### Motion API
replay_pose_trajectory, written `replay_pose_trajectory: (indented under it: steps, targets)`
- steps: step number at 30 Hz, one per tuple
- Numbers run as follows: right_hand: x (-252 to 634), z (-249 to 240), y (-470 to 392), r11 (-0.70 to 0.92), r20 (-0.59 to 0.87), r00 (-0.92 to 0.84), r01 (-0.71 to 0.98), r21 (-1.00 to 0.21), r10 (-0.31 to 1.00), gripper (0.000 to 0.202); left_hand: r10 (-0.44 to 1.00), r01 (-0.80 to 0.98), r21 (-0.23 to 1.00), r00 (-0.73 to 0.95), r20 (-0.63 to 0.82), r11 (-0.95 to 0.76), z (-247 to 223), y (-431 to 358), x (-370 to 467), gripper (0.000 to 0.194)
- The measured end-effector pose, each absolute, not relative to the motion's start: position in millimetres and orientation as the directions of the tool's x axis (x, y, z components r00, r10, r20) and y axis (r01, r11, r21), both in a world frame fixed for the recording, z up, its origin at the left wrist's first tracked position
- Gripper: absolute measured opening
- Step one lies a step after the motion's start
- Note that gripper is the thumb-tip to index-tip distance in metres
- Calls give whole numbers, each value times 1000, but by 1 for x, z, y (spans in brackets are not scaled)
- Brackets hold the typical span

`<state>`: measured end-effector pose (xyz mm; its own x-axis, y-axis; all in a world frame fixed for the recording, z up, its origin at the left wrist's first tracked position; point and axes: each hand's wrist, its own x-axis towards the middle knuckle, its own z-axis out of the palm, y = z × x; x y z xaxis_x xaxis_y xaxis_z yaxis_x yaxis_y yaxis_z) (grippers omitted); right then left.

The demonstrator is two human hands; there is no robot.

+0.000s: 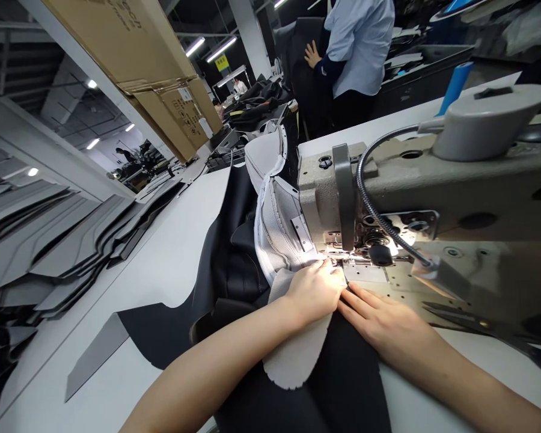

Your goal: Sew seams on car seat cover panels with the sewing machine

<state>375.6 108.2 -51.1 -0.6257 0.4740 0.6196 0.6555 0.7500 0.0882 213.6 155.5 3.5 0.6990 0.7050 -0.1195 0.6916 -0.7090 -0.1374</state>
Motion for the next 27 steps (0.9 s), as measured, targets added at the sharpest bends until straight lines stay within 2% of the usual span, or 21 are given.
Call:
replay_pose_trajectory:
  steps: [3, 5, 9, 13, 15, 18, 21, 23, 24, 27]
  targets:
    - [376, -54, 108, 746, 618, -619, 662, 77, 485, 45, 738, 725, -138, 655, -166, -675, 5, 154, 218, 26]
    - [376, -55, 108, 741, 611, -616, 668, 70, 498, 46, 710, 694, -153, 683, -169, -704, 6, 156, 219, 27]
    - [375, -51, 104, 751, 574, -626, 659, 29, 528, 47, 609, 594, -160, 790, -73, -789, 6, 161, 218, 36]
    - [382, -42, 93, 840, 475, -720, 537, -81, 506, 60, 674, 669, -110, 739, -10, -735, 12, 147, 214, 30]
    - [384, -37, 86, 894, 406, -796, 401, -201, 448, 60, 712, 707, -83, 699, -67, -703, 20, 133, 210, 35]
    - [371, -34, 75, 913, 394, -847, 228, -338, 357, 43, 715, 740, -29, 638, -286, -672, 35, 117, 200, 48]
    - [340, -37, 71, 928, 433, -831, 244, -283, 350, 28, 715, 798, -43, 513, -474, -601, 48, 120, 188, 69]
    - [319, -39, 71, 928, 446, -816, 293, -232, 369, 25, 721, 810, -81, 467, -512, -581, 51, 129, 181, 70]
    - [312, -39, 71, 920, 438, -811, 306, -244, 386, 24, 730, 811, -96, 459, -506, -577, 51, 133, 179, 68]
    - [305, -34, 69, 864, 345, -834, 272, -423, 431, 30, 768, 816, -142, 448, -458, -561, 46, 138, 176, 60]
